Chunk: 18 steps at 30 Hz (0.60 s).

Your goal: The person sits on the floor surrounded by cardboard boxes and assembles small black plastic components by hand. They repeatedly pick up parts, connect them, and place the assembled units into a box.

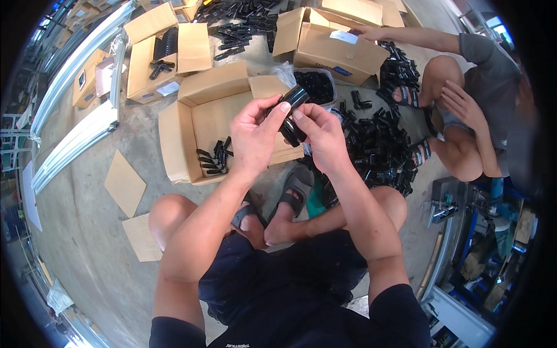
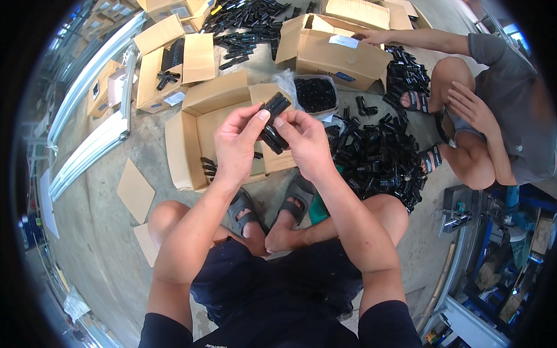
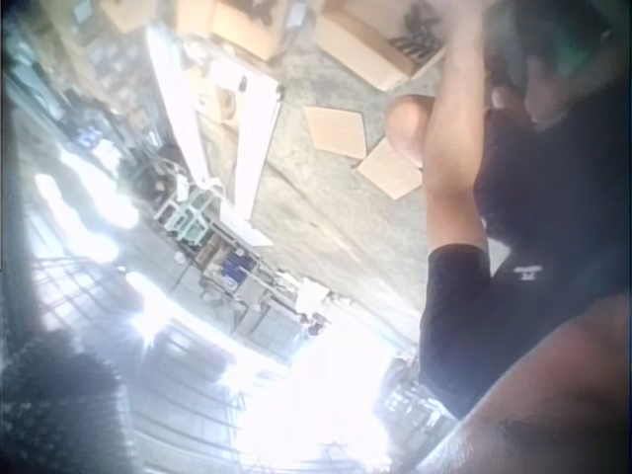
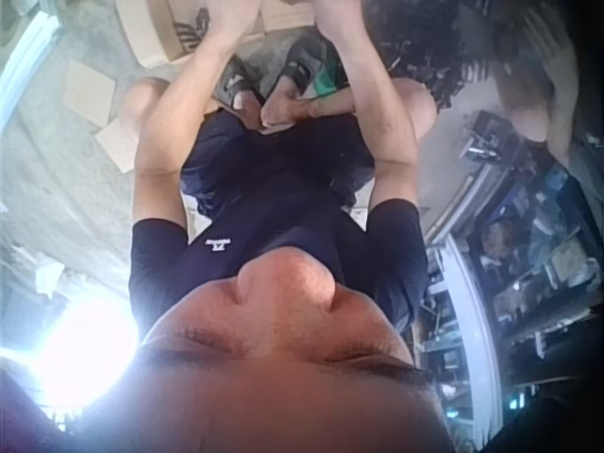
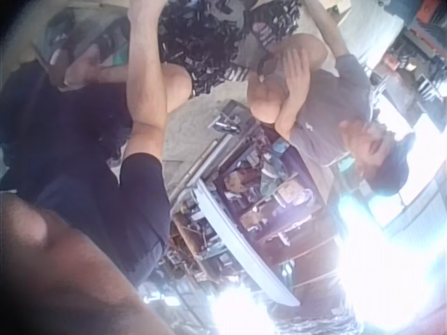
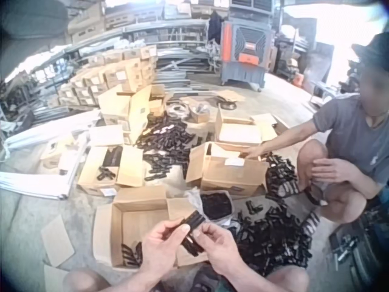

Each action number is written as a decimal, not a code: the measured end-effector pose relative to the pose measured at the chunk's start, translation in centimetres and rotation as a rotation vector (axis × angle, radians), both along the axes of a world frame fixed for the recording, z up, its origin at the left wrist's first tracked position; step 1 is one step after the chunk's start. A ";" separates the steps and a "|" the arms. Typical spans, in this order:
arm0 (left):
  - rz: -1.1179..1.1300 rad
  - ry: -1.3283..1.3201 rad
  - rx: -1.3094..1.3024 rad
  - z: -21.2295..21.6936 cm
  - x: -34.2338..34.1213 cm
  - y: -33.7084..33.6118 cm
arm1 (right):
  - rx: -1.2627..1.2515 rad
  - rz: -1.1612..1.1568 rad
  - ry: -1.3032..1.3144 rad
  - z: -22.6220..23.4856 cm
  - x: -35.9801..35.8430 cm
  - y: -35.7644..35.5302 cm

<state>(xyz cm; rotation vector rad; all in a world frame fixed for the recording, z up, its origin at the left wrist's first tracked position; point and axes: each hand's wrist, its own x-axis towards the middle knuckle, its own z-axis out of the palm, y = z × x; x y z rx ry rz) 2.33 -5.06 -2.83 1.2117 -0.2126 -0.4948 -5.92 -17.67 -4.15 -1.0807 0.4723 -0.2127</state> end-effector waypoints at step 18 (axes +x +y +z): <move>-0.034 0.001 -0.022 -0.3 0.4 0.2 | -0.003 -0.032 0.012 0.1 -0.1 0.1</move>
